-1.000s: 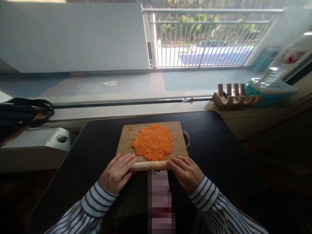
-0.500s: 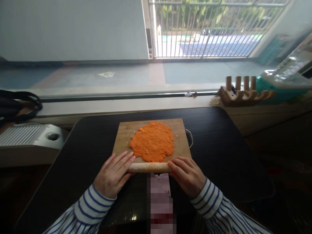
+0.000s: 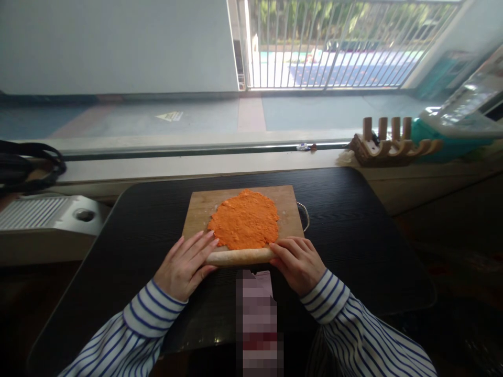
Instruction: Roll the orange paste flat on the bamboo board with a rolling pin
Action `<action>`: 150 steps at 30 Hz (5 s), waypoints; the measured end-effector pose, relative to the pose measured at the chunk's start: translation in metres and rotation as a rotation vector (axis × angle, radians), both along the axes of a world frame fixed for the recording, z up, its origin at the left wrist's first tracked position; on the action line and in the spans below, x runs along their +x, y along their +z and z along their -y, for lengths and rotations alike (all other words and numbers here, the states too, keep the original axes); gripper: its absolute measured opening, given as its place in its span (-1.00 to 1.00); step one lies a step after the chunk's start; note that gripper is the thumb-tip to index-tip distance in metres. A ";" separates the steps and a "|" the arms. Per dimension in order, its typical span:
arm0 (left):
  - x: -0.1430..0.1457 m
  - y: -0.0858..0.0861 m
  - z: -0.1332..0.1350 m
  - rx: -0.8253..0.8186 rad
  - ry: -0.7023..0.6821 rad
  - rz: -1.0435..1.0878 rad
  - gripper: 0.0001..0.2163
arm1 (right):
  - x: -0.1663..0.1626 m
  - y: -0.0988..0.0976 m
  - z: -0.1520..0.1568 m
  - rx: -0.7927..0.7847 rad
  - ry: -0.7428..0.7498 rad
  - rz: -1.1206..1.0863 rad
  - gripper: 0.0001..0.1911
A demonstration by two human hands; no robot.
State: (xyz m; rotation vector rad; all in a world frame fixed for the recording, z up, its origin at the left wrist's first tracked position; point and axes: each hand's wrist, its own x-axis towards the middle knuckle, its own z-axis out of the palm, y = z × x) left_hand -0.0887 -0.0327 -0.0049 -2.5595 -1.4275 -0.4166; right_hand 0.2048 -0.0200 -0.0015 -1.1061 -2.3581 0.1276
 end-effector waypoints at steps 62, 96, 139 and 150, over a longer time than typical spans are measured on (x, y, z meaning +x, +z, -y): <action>0.027 0.020 -0.039 -0.111 0.045 0.080 -0.72 | 0.016 0.009 -0.046 0.121 -0.065 0.087 -0.83; 0.074 0.006 -0.025 -0.251 0.215 0.020 -0.48 | -0.022 0.008 -0.045 -0.245 -0.341 0.449 -0.47; 0.060 -0.006 -0.021 -0.135 0.033 0.107 -0.70 | -0.014 0.009 -0.030 -0.265 -0.371 0.258 -0.54; 0.056 0.000 -0.034 -0.112 0.190 0.020 -0.59 | -0.032 0.016 -0.066 -0.257 -0.288 0.301 -0.51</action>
